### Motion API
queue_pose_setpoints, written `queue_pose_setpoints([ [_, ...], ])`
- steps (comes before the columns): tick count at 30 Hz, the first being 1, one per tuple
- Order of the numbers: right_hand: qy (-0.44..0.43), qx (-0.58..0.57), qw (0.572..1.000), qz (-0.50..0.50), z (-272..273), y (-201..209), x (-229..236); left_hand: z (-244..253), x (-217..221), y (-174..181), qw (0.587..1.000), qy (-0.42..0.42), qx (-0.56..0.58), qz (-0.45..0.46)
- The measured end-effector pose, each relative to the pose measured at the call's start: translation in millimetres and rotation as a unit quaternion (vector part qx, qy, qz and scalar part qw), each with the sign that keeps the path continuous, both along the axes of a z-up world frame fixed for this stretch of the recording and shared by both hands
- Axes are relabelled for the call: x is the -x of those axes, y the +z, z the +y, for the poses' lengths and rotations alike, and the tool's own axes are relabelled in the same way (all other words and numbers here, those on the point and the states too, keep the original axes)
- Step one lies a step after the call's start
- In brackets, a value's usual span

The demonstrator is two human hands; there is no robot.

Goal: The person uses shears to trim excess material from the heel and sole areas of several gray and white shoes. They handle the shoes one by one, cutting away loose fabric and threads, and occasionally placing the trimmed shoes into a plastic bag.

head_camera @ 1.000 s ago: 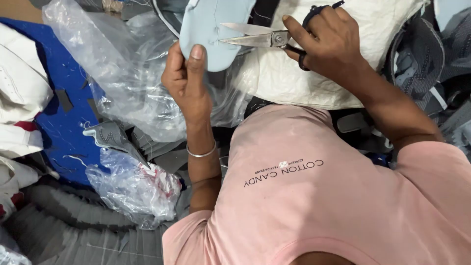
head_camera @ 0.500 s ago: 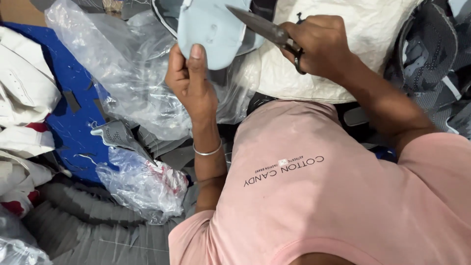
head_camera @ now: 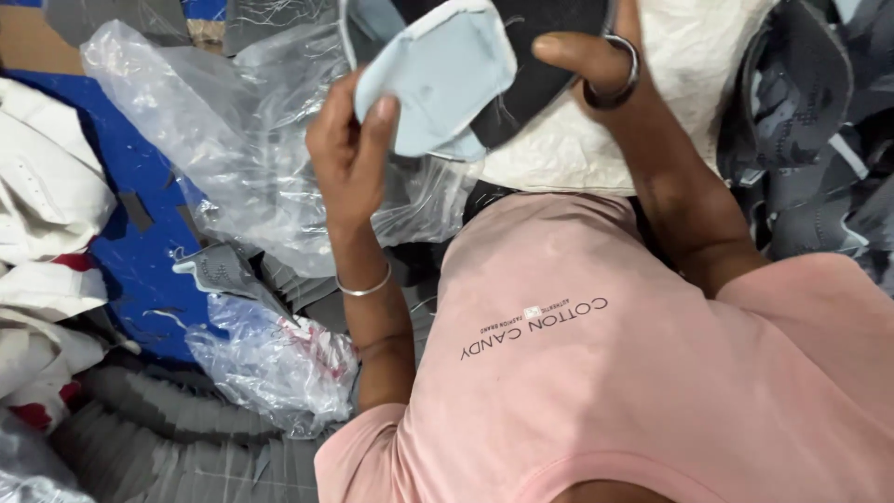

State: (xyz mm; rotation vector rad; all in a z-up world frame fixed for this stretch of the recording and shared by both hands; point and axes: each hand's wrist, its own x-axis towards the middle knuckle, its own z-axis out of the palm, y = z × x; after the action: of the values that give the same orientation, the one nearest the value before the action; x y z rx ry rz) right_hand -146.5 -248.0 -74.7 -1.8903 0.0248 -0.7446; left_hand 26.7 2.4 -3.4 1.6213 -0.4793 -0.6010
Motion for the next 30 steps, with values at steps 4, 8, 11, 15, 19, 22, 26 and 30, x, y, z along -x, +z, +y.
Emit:
queue_pose_setpoints([
  [4,0.036,0.172,0.983,-0.058,17.8,-51.3,-0.2,-17.4,-3.2,-26.5,0.961,0.018,-0.118,-0.249],
  [8,0.075,-0.339,0.938,0.012,41.6,-60.8,3.9,-31.4,31.8,-40.7,0.909,0.071,-0.179,-0.369],
  [11,0.056,-0.575,0.816,0.029,46.6,-57.9,3.0,-45.4,62.2,-45.0,0.973,-0.019,-0.112,-0.202],
  [15,-0.030,-0.280,0.959,0.007,43.7,-86.2,11.0,-50.1,72.4,-65.0,0.976,-0.122,-0.102,-0.148],
  [19,0.077,-0.399,0.913,0.027,36.3,-87.3,6.8,-53.7,60.9,-21.7,0.853,-0.487,0.178,0.051],
  [22,-0.024,-0.617,0.785,0.050,40.1,-37.7,-11.4,-41.4,39.7,-3.9,0.930,-0.318,0.157,-0.099],
  [26,0.011,-0.595,0.803,0.029,34.7,-58.4,7.0,-45.7,26.5,-16.5,0.993,-0.082,-0.079,-0.023],
  [30,-0.043,-0.394,0.917,0.052,23.1,-82.3,15.3,0.5,44.7,-36.5,0.934,-0.298,-0.027,-0.195],
])
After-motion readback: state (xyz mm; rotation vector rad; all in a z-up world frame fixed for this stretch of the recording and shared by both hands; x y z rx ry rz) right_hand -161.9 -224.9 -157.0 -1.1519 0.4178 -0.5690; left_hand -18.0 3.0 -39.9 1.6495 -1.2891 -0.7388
